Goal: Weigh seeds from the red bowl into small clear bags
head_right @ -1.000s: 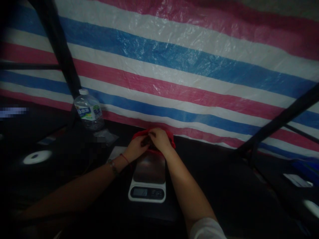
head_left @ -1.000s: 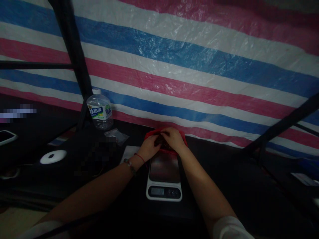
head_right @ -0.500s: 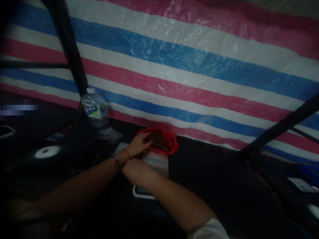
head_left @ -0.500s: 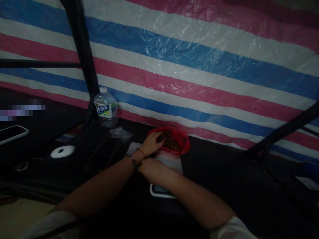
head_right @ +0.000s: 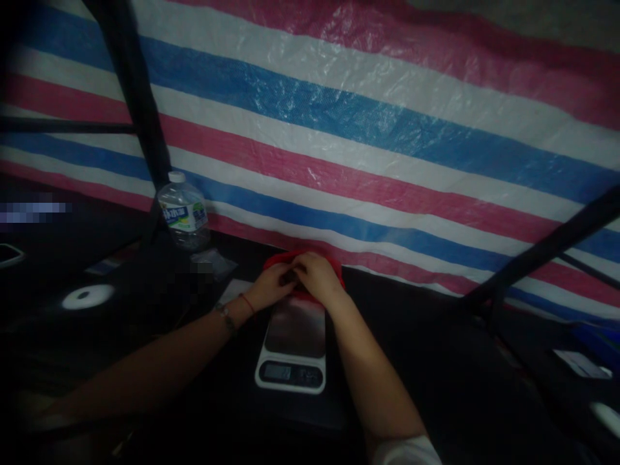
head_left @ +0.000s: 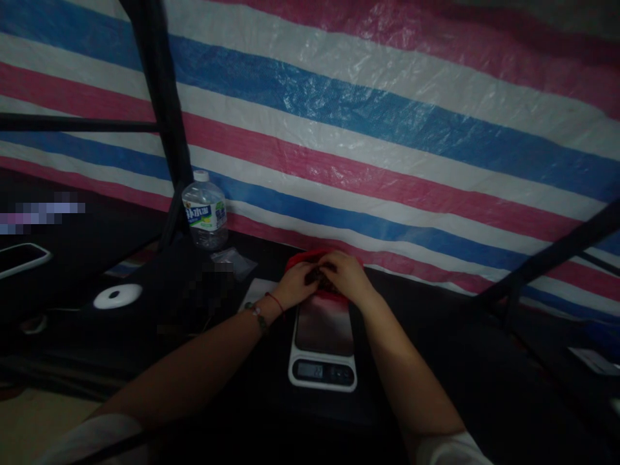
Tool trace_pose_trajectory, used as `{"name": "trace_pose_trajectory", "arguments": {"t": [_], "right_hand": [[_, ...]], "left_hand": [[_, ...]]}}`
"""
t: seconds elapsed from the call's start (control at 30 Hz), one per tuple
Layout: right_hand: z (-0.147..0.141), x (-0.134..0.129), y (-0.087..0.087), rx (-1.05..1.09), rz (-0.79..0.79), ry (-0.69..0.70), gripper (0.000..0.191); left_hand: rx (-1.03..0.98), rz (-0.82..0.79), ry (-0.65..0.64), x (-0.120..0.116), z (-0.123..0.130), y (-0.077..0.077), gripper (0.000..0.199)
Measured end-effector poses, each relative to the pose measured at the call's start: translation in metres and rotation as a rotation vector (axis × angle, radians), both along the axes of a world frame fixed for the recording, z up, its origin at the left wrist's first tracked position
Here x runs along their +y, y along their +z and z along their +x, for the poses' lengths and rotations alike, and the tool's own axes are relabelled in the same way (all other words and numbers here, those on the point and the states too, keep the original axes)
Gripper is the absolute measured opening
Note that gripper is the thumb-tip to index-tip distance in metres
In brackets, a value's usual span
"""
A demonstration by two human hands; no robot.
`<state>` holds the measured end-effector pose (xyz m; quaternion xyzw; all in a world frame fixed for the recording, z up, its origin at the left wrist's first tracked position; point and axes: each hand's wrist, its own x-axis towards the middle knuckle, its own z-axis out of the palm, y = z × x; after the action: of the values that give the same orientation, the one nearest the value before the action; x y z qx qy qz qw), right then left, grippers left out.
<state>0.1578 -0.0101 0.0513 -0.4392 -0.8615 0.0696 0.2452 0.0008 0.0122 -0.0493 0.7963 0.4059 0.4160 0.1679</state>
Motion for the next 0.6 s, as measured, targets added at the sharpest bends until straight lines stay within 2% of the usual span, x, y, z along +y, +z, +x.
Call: {"name": "trace_pose_trajectory", "arguments": {"t": [0.1,0.2,0.37,0.5,0.6], "right_hand": [[0.002,0.012,-0.016,-0.019,-0.045,0.030,0.020],[-0.001,0.015,-0.024,-0.059,-0.042,0.021,0.021],[-0.003,0.016,-0.024,-0.124,-0.062,-0.014,0.022],[0.001,0.017,-0.020,-0.093,-0.040,-0.018,0.021],[0.009,0.019,-0.019,-0.041,-0.004,-0.128,0.026]], "left_hand": [[0.007,0.004,0.015,-0.001,0.001,0.001,0.031],[0.003,-0.001,0.032,-0.003,0.001,0.004,0.028],[0.021,-0.038,0.047,-0.008,0.003,0.009,0.033],[0.022,-0.020,0.051,-0.007,0.003,0.006,0.037],[-0.001,0.016,0.075,-0.004,0.003,0.002,0.044]]}}
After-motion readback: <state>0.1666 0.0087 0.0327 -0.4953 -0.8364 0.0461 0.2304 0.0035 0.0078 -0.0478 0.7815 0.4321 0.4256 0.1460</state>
